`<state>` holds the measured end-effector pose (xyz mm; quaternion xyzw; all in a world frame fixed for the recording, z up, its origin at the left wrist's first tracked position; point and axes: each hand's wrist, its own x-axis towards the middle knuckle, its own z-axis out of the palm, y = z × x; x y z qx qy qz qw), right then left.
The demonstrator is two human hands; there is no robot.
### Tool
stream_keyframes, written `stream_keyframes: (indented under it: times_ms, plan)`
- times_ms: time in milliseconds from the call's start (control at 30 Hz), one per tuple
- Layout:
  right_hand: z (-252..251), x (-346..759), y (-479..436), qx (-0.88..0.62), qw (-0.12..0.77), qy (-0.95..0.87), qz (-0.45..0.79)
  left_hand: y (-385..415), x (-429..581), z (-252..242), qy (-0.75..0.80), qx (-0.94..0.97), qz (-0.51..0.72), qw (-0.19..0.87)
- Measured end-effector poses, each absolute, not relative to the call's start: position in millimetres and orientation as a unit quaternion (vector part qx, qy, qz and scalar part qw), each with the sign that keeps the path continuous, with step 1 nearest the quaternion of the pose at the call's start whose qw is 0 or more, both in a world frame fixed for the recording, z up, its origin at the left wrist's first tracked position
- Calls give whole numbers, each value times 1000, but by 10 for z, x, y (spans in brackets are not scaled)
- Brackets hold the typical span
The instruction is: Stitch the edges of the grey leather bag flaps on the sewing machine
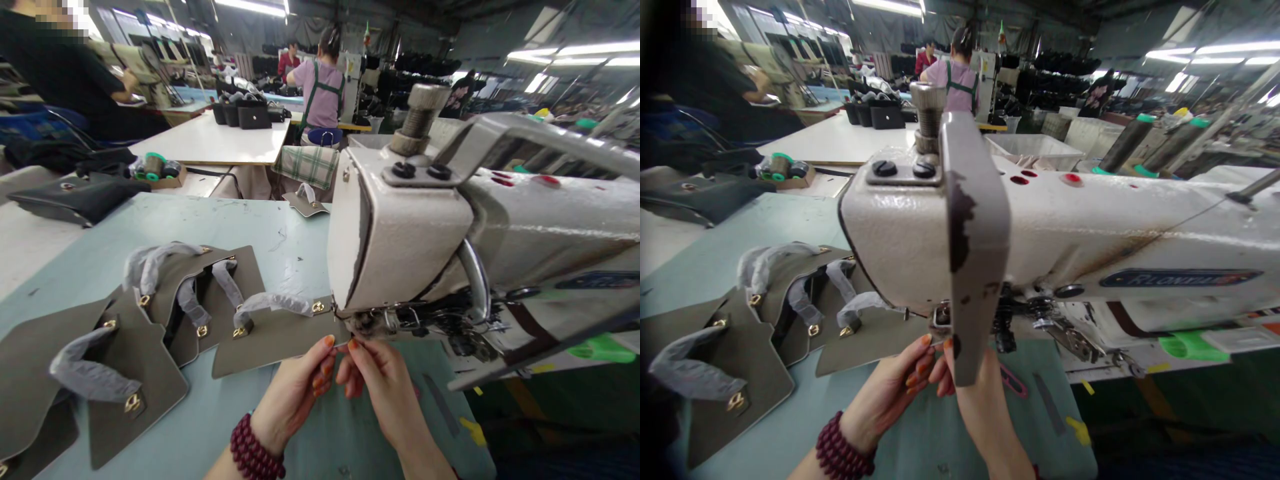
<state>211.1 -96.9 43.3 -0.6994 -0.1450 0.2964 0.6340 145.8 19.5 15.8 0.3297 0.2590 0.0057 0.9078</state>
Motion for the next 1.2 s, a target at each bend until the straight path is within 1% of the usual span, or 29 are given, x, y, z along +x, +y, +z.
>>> stream_keyframes:
  times_ms: [167, 267, 333, 500, 567, 700, 767, 833, 933, 1000, 1100, 1200]
  plan:
    - [492, 2106, -950, -697, 645, -115, 292, 222, 1451, 161, 257, 367, 6, 894]
    - [497, 2105, -945, -705, 637, -116, 289, 240, 1443, 151, 262, 395, 6, 880]
    - [486, 2105, -941, -723, 620, -122, 280, 254, 1433, 127, 269, 421, 10, 866]
    - [438, 2111, -913, -789, 535, -171, 248, 281, 1416, 71, 281, 499, 19, 820]
    - [416, 2116, -902, -781, 546, -175, 249, 280, 1424, 85, 271, 494, 21, 826]
    - [373, 2122, -907, -725, 599, -206, 272, 271, 1448, 100, 209, 417, -17, 884]
    - [357, 2118, -919, -713, 610, -213, 271, 281, 1452, 72, 228, 414, -25, 881]
    - [345, 2111, -931, -716, 614, -208, 260, 307, 1448, 52, 273, 446, -20, 852]
    - [323, 2105, -940, -721, 614, -201, 251, 364, 1432, 129, 337, 549, -23, 765]
    - [294, 2103, -940, -712, 625, -191, 258, 398, 1421, 255, 334, 611, -34, 717]
    - [248, 2101, -930, -688, 654, -164, 269, 429, 1410, 422, 315, 655, -50, 685]
    - [241, 2096, -911, -677, 667, -149, 272, 435, 1402, 426, 354, 668, -64, 651]
